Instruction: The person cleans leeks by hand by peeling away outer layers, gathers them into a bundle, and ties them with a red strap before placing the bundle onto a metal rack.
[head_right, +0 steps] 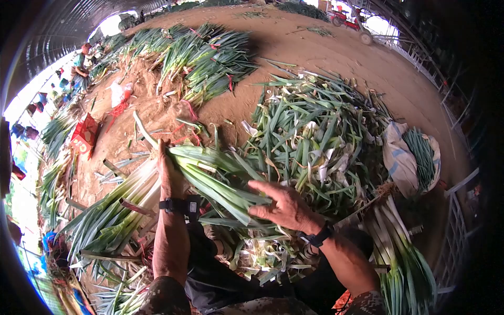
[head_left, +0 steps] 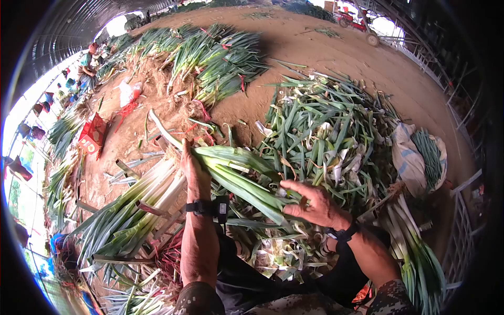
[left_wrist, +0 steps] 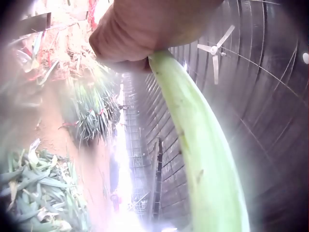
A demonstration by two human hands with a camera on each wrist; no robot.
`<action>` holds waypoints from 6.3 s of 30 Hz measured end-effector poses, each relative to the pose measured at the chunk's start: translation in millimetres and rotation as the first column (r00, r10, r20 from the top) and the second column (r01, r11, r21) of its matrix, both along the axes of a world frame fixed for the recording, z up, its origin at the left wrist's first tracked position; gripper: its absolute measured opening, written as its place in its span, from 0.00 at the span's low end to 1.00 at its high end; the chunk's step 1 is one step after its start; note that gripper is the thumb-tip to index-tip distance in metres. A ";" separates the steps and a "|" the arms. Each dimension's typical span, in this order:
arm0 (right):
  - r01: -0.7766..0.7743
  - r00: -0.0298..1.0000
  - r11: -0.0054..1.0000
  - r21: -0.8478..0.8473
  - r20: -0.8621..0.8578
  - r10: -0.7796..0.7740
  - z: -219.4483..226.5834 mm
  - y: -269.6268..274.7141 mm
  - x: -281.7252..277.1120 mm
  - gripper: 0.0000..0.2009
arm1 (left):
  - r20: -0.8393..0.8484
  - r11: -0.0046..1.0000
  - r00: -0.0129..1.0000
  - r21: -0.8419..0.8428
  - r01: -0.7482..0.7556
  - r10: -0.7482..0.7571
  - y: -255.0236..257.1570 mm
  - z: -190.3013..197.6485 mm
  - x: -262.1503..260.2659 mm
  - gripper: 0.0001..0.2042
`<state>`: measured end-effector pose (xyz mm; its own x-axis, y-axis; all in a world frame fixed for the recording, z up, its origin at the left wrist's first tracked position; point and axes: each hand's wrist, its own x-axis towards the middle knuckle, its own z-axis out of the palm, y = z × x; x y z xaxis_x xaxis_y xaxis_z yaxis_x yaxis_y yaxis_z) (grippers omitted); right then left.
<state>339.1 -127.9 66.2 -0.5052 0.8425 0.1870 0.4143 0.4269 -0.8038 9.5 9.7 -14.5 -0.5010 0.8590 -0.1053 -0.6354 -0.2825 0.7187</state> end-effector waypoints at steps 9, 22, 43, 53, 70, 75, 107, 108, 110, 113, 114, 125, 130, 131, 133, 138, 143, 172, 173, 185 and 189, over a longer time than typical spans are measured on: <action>0.098 0.995 0.969 0.226 -0.047 -0.090 -10.6 -18.1 -5.5 0.12 | -0.024 0.995 0.996 -0.042 -0.091 0.090 -5.3 25.0 23.5 0.17; 0.237 0.967 0.964 0.120 -0.123 -0.223 12.4 11.1 6.8 0.34 | 0.128 0.985 0.984 0.139 0.106 -0.124 -2.4 17.5 43.0 0.15; -0.062 0.980 0.805 -0.590 -0.190 -0.064 -66.7 -32.0 -22.9 0.16 | 0.331 0.995 0.940 0.028 -0.094 0.079 0.2 12.3 -9.9 0.16; 0.250 0.951 0.968 0.002 -0.189 -0.245 -0.5 -1.9 -25.2 0.31 | 0.130 0.949 0.940 0.084 0.305 -0.314 -30.2 43.2 71.1 0.14; 0.342 0.915 0.929 -0.141 -0.176 -0.363 -85.3 -2.9 -33.1 0.21 | -0.184 0.875 0.858 -0.036 0.482 -0.480 -69.0 36.3 110.2 0.18; 0.195 0.969 0.912 -0.361 -0.071 -0.236 -68.6 -11.2 -30.7 0.15 | 0.043 0.937 0.941 0.127 0.327 -0.334 -64.6 31.7 106.2 0.12; 0.129 0.888 0.793 -0.596 0.425 0.175 -223.8 -79.2 37.6 0.15 | -0.739 0.820 -0.475 -0.180 -0.543 -0.477 -205.3 -41.8 -350.8 0.13; 0.192 0.914 0.717 -0.670 0.389 0.118 -216.5 -84.8 36.6 0.14 | -0.769 0.849 -0.482 -0.147 -0.507 -0.421 -202.5 -54.0 -351.9 0.13; 0.239 0.943 0.615 -0.752 0.331 0.038 -217.5 -88.6 35.6 0.13 | -0.754 0.850 -0.486 -0.181 -0.494 -0.443 -194.7 -75.6 -355.0 0.13; 0.224 0.955 0.615 -0.756 0.297 0.017 -233.5 -91.6 39.5 0.13 | -0.744 0.839 -0.469 -0.223 -0.497 -0.476 -181.2 -105.6 -350.1 0.14; 0.222 0.949 0.636 -0.739 0.315 0.034 -220.9 -91.3 31.6 0.14 | -0.735 0.832 -0.469 -0.232 -0.504 -0.489 -175.6 -112.7 -343.8 0.13; 0.307 0.861 0.662 -0.684 0.496 0.114 -206.3 -89.5 11.4 0.14 | -0.871 0.827 -0.274 -0.225 -0.515 -0.407 -143.7 -162.6 -306.7 0.14; 0.235 0.921 0.644 -0.728 0.378 0.091 -238.3 -89.7 27.2 0.13 | -0.919 0.888 -0.275 -0.144 -0.438 -0.284 -149.8 -160.1 -309.5 0.11; 0.224 0.926 0.642 -0.734 0.365 0.093 -238.5 -89.6 28.2 0.13 | -0.903 0.872 -0.332 -0.088 -0.481 -0.274 -154.2 -157.4 -308.7 0.11; 0.230 0.928 0.622 -0.749 0.361 0.091 -187.7 -86.3 -6.3 0.14 | -0.862 0.840 -0.438 0.027 -0.542 -0.255 -162.9 -144.4 -297.9 0.10; 0.232 0.880 0.685 -0.691 0.449 0.155 -216.8 -90.6 10.1 0.15 | -0.841 0.775 -0.383 -0.067 -0.628 -0.383 -164.8 -153.5 -295.3 0.10; 0.225 0.908 0.701 -0.677 0.407 0.102 -222.1 -93.7 21.8 0.15 | -0.791 0.771 -0.376 -0.180 -0.611 -0.483 -167.6 -144.6 -292.9 0.11; -0.081 0.907 0.829 -0.553 0.303 0.291 -266.6 -138.0 12.1 0.23 | -0.922 0.871 -0.082 -0.385 0.304 -0.379 -315.0 -235.6 -166.7 0.08; -0.098 0.897 0.846 -0.525 0.322 0.303 -265.7 -140.6 11.9 0.22 | -0.923 0.851 -0.111 -0.383 0.358 -0.369 -321.2 -240.2 -164.2 0.08; -0.169 0.905 0.948 -0.271 0.339 0.258 -250.0 -158.2 -8.0 0.19 | -0.527 0.556 0.176 -0.795 0.245 -0.831 -403.2 -202.2 -120.7 0.14; -0.135 0.912 0.938 -0.320 0.329 0.244 -264.3 -154.1 -2.2 0.14 | -0.404 0.530 0.424 -0.814 0.238 -0.811 -401.4 -194.4 -130.1 0.17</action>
